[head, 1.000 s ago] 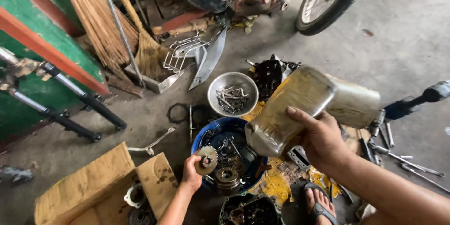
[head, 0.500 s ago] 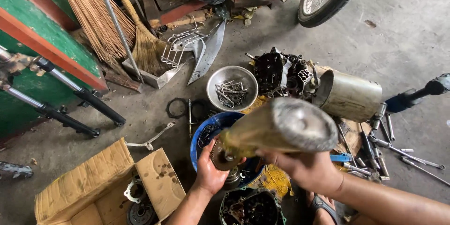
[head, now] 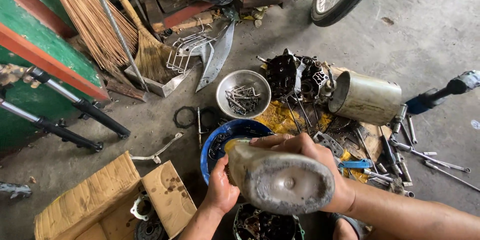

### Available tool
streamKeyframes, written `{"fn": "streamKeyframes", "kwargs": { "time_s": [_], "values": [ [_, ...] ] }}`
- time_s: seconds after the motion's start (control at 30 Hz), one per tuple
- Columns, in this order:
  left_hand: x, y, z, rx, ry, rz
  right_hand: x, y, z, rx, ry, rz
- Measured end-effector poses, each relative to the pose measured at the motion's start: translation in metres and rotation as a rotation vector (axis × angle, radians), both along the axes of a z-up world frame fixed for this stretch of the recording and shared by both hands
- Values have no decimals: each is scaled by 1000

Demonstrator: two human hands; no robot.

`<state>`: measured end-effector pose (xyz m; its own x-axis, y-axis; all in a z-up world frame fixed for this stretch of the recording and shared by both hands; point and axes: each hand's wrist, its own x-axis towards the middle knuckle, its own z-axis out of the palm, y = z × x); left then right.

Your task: Cleaning and inspecting motorcycle engine components using a solvent in a blue basin.

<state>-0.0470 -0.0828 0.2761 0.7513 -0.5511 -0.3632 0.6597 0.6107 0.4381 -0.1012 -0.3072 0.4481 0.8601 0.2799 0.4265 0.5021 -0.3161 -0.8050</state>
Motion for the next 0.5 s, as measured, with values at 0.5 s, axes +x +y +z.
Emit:
{"fn": "streamKeyframes", "kwargs": {
  "time_s": [0.5],
  "values": [
    [8, 4, 24, -183, 20, 70, 0, 1, 1, -85, 105, -69]
  ]
}}
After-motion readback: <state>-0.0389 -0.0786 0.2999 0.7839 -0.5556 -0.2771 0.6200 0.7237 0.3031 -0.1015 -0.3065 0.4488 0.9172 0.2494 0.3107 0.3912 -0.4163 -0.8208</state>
